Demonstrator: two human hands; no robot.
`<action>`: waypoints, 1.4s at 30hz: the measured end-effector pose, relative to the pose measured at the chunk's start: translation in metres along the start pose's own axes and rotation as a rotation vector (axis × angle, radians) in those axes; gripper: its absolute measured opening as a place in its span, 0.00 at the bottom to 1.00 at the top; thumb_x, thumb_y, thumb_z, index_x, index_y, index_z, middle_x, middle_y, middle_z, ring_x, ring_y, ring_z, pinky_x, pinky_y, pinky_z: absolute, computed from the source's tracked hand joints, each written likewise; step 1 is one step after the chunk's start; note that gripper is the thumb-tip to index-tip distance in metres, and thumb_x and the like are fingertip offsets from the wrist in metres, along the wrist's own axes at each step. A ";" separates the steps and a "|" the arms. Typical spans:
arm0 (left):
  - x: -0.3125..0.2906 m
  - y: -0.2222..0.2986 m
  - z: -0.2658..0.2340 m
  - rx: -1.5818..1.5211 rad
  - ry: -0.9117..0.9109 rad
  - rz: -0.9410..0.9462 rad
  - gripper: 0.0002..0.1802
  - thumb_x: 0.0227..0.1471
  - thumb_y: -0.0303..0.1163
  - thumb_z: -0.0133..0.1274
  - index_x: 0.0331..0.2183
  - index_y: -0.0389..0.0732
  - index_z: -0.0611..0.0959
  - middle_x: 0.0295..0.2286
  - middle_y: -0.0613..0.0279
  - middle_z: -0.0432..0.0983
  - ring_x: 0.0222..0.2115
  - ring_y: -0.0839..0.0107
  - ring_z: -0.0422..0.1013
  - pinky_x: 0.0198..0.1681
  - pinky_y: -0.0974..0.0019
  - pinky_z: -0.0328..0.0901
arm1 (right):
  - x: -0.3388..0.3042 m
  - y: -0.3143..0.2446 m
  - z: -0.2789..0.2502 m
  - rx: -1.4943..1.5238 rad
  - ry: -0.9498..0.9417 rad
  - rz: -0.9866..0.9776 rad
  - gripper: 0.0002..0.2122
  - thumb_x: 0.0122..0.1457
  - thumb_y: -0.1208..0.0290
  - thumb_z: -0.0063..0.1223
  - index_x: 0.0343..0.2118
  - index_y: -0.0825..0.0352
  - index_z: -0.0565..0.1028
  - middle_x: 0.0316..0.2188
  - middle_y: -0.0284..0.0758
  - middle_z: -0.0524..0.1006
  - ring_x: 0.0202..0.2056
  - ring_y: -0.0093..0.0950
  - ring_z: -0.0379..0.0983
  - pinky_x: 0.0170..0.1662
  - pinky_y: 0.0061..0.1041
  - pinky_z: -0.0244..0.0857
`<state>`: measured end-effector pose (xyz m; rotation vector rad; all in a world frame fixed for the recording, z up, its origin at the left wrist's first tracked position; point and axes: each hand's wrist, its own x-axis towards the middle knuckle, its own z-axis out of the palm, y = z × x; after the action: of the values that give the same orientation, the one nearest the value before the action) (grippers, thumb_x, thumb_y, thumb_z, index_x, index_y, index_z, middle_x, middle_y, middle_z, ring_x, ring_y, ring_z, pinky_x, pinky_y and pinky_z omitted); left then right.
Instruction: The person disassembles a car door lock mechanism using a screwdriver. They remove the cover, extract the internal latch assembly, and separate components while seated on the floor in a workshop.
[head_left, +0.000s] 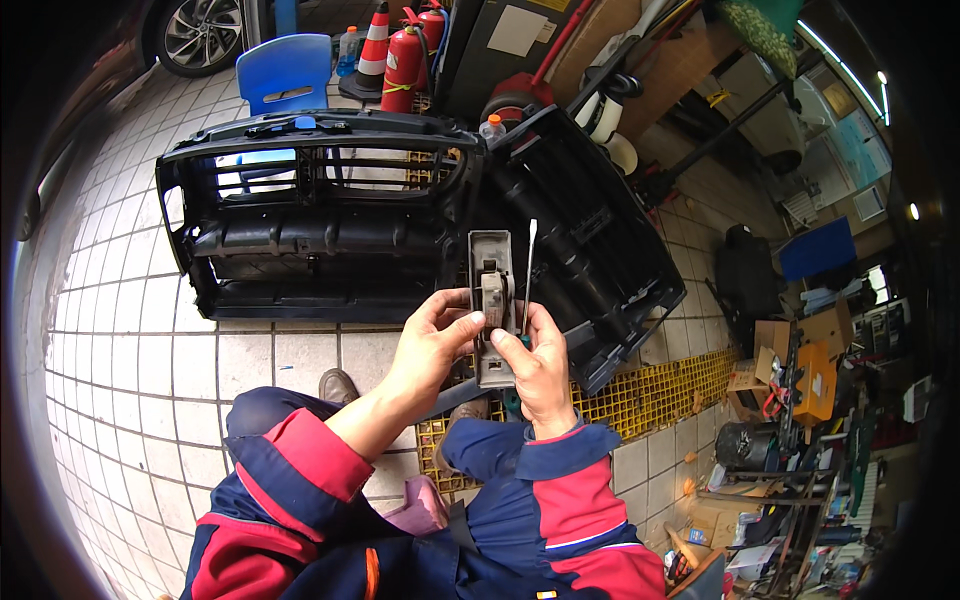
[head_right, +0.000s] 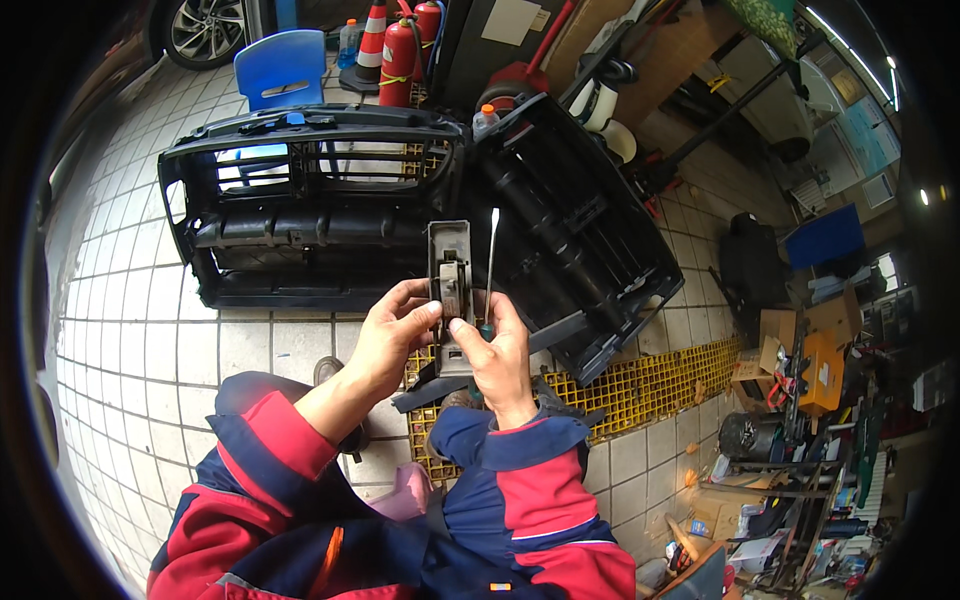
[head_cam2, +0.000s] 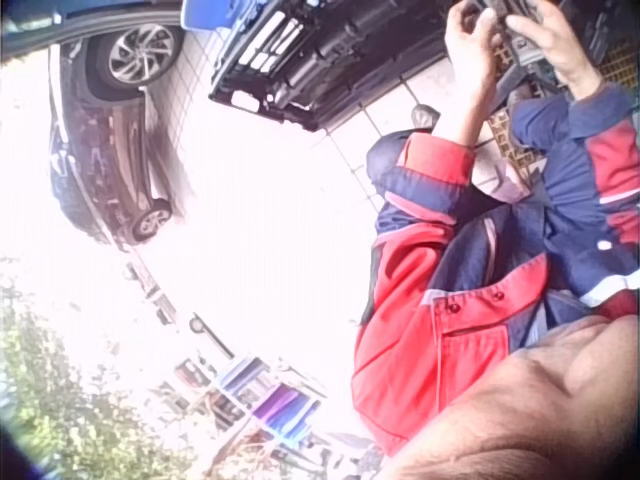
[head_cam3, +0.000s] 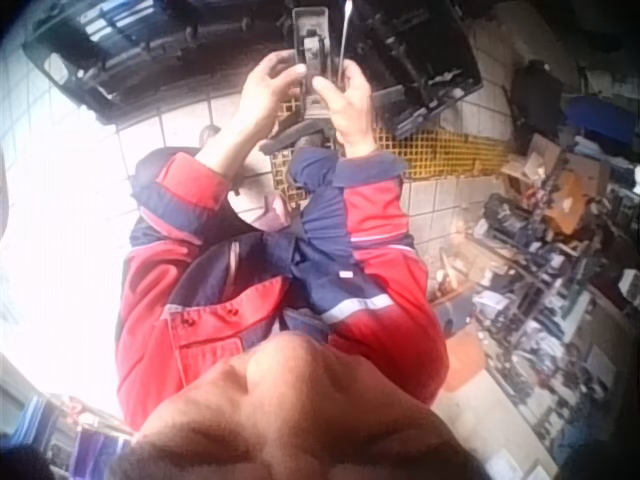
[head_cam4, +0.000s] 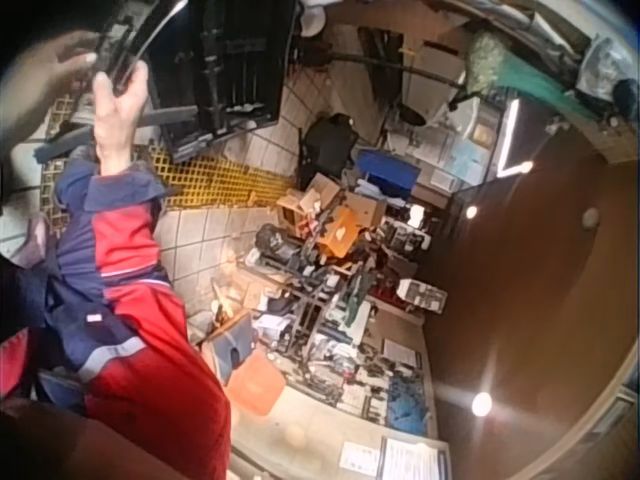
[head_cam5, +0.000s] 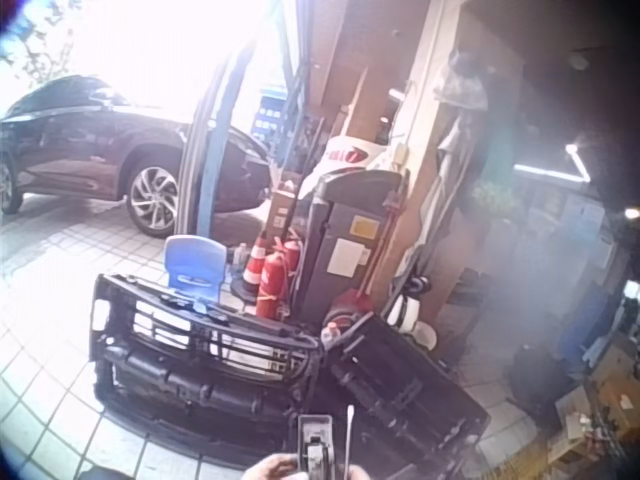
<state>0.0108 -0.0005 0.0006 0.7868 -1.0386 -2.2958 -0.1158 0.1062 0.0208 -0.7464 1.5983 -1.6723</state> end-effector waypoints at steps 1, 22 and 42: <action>0.000 -0.001 0.000 -0.022 0.011 -0.007 0.25 0.65 0.34 0.61 0.59 0.37 0.76 0.46 0.65 0.80 0.44 0.80 0.74 0.45 0.73 0.69 | 0.000 0.001 0.000 -0.018 0.000 -0.028 0.17 0.62 0.76 0.62 0.53 0.72 0.75 0.47 0.35 0.81 0.49 0.22 0.76 0.58 0.26 0.68; -0.001 0.003 -0.005 -0.365 -0.159 -0.098 0.21 0.69 0.44 0.46 0.52 0.41 0.81 0.41 0.61 0.83 0.41 0.70 0.78 0.49 0.61 0.72 | -0.006 0.000 0.005 -0.059 0.053 -0.023 0.22 0.59 0.73 0.71 0.55 0.69 0.75 0.43 0.32 0.81 0.26 0.12 0.71 0.25 0.14 0.66; 0.005 0.004 -0.006 -0.251 -0.166 0.022 0.30 0.58 0.31 0.42 0.61 0.36 0.75 0.48 0.56 0.80 0.49 0.65 0.77 0.59 0.57 0.69 | -0.007 0.002 0.006 -0.056 0.055 -0.061 0.16 0.59 0.77 0.67 0.50 0.69 0.76 0.38 0.30 0.81 0.25 0.12 0.72 0.26 0.14 0.67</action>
<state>0.0123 -0.0093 -0.0015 0.4895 -0.7998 -2.4434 -0.1067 0.1080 0.0194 -0.7906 1.6813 -1.7107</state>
